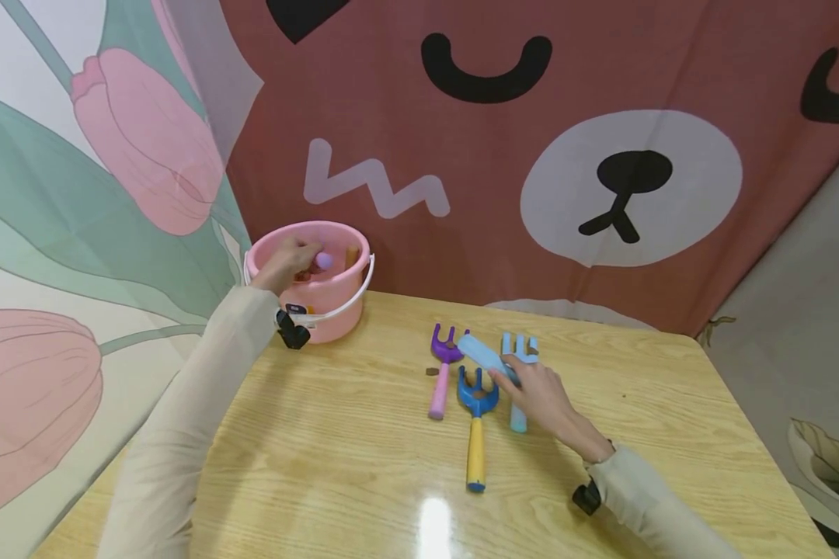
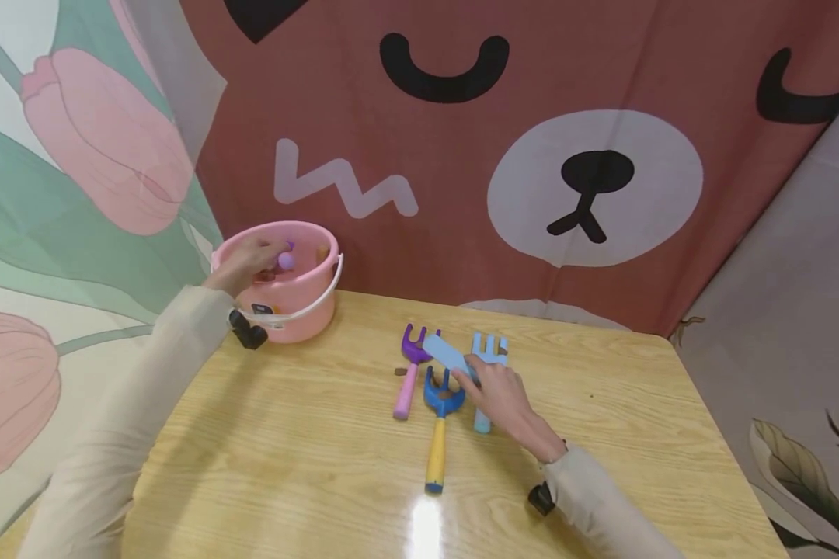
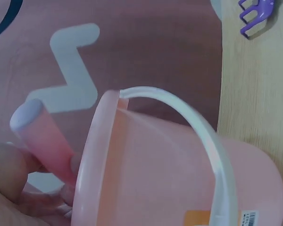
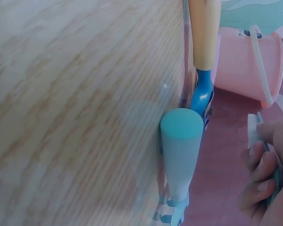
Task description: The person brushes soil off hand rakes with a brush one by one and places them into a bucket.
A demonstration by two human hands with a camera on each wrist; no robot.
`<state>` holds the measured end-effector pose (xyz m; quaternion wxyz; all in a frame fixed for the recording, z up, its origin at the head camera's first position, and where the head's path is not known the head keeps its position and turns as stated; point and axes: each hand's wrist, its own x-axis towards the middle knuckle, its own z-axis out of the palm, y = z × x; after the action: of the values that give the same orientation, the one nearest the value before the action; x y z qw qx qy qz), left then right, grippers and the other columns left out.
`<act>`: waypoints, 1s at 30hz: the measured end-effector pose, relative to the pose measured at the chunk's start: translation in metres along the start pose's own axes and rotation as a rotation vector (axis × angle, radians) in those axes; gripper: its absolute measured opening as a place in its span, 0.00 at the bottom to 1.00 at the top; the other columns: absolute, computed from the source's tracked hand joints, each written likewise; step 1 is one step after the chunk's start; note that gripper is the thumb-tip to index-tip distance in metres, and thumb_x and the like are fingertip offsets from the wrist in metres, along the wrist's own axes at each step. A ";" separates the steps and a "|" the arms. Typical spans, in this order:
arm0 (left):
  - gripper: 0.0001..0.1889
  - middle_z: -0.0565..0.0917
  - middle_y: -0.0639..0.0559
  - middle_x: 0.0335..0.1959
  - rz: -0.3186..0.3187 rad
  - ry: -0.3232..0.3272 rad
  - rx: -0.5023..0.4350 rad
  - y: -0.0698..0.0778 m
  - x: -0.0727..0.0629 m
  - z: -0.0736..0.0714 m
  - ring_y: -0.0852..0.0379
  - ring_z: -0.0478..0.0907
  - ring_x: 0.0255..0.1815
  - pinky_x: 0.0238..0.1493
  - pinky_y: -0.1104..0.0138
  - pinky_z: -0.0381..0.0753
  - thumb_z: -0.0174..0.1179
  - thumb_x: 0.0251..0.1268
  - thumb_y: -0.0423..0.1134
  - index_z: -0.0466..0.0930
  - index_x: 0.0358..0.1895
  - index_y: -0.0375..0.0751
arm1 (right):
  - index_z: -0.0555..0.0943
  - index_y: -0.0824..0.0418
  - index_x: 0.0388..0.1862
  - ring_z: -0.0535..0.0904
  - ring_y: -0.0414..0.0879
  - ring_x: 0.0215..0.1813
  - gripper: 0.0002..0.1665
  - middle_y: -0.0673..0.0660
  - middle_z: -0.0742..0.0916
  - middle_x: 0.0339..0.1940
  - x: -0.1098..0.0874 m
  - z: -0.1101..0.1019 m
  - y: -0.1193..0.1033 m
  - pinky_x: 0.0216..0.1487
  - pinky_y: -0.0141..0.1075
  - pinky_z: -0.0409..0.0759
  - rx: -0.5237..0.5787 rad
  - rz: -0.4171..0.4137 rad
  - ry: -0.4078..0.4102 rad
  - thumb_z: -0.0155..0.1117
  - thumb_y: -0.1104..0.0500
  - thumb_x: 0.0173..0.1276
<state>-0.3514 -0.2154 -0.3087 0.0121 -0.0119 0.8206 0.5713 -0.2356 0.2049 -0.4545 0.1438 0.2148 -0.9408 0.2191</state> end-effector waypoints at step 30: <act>0.04 0.73 0.50 0.24 -0.213 0.027 0.045 -0.014 0.017 0.007 0.55 0.69 0.26 0.28 0.68 0.71 0.55 0.64 0.32 0.75 0.32 0.37 | 0.81 0.69 0.50 0.57 0.33 0.12 0.21 0.43 0.67 0.10 0.000 0.003 -0.001 0.13 0.30 0.60 0.024 -0.011 -0.001 0.62 0.51 0.73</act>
<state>-0.3681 -0.2139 -0.3249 0.0617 -0.1065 0.8272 0.5482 -0.2355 0.2028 -0.4574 0.1416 0.2218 -0.9370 0.2296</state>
